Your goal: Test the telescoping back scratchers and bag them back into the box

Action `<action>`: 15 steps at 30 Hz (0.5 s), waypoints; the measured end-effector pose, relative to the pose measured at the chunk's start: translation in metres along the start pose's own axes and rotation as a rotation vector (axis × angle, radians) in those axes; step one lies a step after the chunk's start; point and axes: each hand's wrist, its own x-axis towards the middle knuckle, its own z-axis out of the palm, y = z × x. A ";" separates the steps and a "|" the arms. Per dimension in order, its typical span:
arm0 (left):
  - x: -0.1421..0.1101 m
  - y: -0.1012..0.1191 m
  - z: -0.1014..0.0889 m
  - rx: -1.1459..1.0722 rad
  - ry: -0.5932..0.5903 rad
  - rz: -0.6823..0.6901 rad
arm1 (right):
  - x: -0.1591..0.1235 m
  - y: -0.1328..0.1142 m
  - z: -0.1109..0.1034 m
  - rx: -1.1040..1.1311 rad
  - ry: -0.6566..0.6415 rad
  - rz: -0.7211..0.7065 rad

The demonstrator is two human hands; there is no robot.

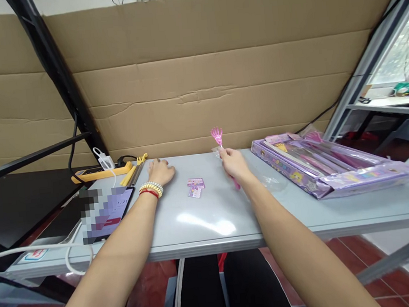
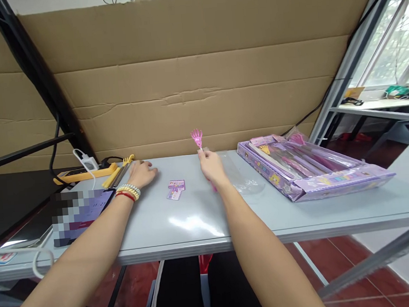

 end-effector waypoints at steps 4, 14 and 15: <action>-0.005 0.012 0.006 -0.220 -0.206 0.360 | 0.005 0.000 -0.020 -0.312 0.107 -0.079; -0.021 0.034 0.007 -0.329 -0.357 0.493 | 0.000 0.004 0.000 -0.598 -0.144 -0.128; -0.021 0.034 0.007 -0.359 -0.355 0.489 | -0.001 0.005 0.002 -0.597 -0.151 -0.140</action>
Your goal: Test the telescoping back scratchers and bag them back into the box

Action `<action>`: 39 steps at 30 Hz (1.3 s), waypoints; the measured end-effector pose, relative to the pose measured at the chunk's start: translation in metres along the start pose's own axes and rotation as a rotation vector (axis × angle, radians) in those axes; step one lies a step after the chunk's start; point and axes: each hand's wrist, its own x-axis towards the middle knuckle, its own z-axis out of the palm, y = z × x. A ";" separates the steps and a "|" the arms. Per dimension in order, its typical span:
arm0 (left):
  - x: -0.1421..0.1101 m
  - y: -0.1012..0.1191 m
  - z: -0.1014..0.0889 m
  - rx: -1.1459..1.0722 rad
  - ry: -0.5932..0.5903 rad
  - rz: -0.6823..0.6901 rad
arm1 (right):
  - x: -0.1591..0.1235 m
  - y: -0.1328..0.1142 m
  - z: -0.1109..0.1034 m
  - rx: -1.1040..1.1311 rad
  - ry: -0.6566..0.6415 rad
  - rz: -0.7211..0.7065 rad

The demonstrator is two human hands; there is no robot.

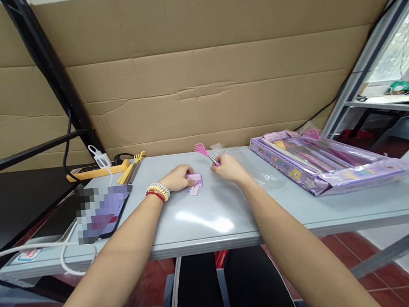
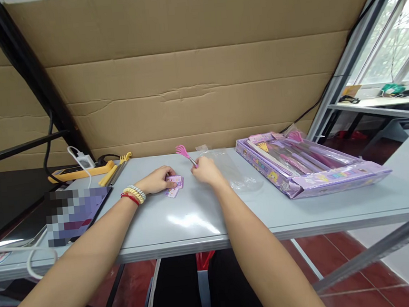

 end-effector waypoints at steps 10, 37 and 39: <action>-0.003 0.026 -0.005 -0.403 0.262 0.045 | -0.014 -0.019 -0.002 0.546 -0.199 -0.137; 0.003 0.029 0.001 -0.691 0.275 -0.020 | -0.012 -0.022 0.003 0.687 -0.209 0.003; 0.002 0.027 0.000 -0.620 0.319 0.040 | -0.011 -0.020 0.004 0.664 -0.211 0.016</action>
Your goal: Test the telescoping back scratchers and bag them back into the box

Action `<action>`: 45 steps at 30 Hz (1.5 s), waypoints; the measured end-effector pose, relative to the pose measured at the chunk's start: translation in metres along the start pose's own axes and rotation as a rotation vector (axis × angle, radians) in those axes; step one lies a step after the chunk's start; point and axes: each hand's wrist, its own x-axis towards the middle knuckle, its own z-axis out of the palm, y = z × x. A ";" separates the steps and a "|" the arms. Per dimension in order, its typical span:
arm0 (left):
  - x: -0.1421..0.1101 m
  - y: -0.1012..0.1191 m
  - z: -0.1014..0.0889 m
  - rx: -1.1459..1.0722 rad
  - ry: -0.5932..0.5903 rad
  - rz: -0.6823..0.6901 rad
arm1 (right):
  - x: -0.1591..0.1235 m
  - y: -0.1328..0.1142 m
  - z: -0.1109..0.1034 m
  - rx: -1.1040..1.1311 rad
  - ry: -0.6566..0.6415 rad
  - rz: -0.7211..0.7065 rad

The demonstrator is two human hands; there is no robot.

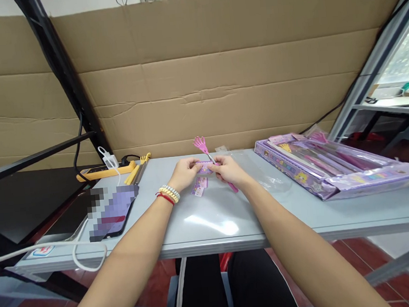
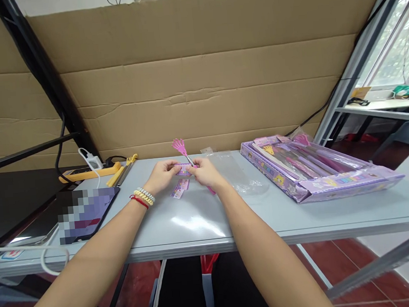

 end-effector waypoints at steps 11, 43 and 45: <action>0.000 -0.003 -0.004 0.161 0.125 0.031 | 0.010 0.005 -0.007 0.234 0.132 -0.007; -0.001 -0.009 -0.016 0.873 -0.139 -0.150 | 0.006 0.003 -0.005 0.269 0.066 0.040; 0.000 -0.012 -0.027 0.984 0.049 -0.234 | 0.005 0.003 -0.005 0.260 0.056 0.036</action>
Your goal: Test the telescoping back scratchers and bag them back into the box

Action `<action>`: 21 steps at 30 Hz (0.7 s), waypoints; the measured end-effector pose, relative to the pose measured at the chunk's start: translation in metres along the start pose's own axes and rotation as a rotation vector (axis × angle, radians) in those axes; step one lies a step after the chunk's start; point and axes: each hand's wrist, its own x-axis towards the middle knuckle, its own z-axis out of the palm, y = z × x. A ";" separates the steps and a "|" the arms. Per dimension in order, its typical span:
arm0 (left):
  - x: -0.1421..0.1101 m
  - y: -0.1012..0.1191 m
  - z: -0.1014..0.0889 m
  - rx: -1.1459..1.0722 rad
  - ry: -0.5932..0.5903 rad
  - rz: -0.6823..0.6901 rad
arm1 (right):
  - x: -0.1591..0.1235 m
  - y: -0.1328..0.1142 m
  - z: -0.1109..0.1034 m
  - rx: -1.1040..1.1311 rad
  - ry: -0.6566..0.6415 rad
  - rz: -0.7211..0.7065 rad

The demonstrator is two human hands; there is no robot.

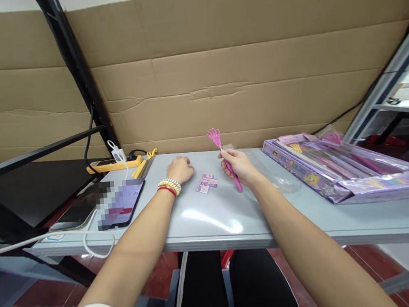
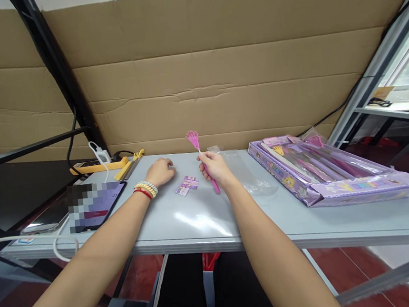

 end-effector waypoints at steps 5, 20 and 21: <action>0.004 -0.024 -0.010 0.168 0.114 -0.297 | -0.002 0.000 0.001 -0.039 -0.010 0.001; 0.002 -0.005 0.005 -0.168 -0.179 0.156 | 0.001 0.001 -0.017 -0.748 0.204 0.052; 0.001 -0.002 0.006 -0.170 -0.191 0.179 | 0.001 0.002 -0.016 -0.791 0.198 0.066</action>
